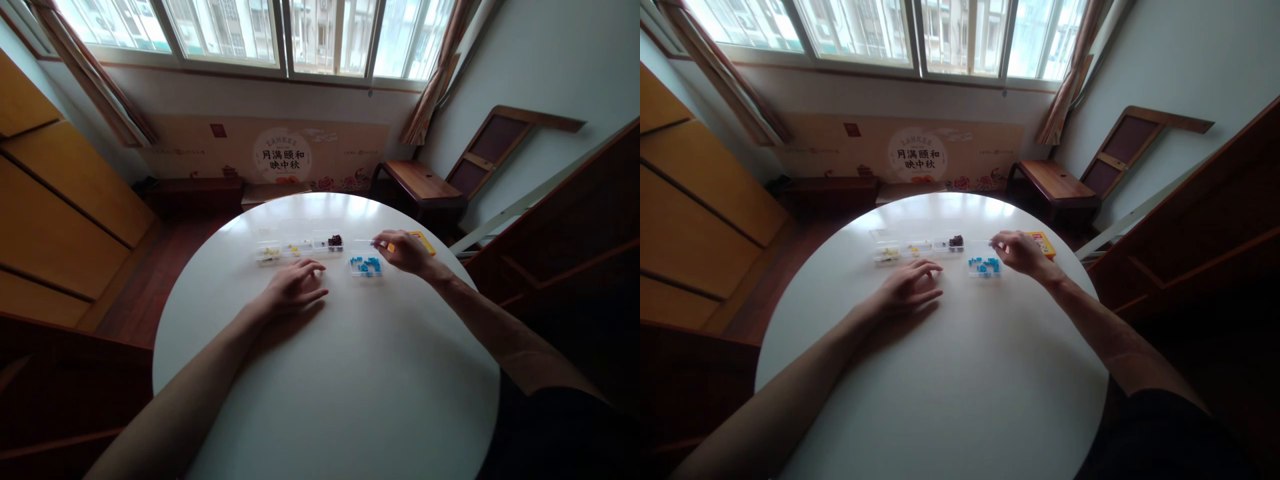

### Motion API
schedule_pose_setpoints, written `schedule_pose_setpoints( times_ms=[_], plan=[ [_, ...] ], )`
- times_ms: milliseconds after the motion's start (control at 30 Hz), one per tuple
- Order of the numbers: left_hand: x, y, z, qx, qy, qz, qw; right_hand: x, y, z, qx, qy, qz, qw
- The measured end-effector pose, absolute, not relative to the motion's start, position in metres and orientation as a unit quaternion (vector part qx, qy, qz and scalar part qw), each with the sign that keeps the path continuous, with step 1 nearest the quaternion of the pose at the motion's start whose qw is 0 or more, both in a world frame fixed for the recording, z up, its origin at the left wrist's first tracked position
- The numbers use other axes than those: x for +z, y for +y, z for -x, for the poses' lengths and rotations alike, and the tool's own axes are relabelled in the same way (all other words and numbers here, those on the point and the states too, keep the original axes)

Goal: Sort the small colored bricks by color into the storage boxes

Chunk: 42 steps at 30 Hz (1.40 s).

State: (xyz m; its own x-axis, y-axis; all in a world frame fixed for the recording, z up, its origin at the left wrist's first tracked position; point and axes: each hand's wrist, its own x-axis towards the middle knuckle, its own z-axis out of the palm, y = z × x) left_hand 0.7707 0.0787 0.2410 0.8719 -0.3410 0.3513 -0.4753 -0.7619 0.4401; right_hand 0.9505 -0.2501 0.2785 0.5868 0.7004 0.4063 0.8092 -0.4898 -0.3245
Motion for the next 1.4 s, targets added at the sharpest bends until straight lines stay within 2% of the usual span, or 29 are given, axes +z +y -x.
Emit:
schedule_pose_setpoints(
  times_ms=[200,500,600,833,1133,1400],
  plan=[
    [0.236,0.067,-0.773,0.131,-0.188,-0.925,0.303,0.262,-0.228,-0.904,-0.098,-0.476,0.817,0.311],
    [0.237,0.070,-0.770,0.140,-0.143,-0.934,0.295,0.233,-0.190,-0.872,-0.162,-0.532,0.786,0.269],
    [0.239,0.070,-0.770,0.142,-0.135,-0.937,0.289,0.230,-0.192,-0.871,-0.167,-0.534,0.779,0.281],
    [0.244,0.069,-0.768,0.142,-0.157,-0.929,0.305,0.229,-0.191,-0.875,-0.094,-0.542,0.752,0.362],
    [0.242,0.069,-0.771,0.151,-0.149,-0.916,0.341,0.231,-0.193,-0.877,-0.075,-0.548,0.750,0.363],
    [0.238,0.073,-0.774,0.147,-0.165,-0.916,0.334,0.230,-0.195,-0.879,-0.047,-0.557,0.753,0.348]
  ],
)
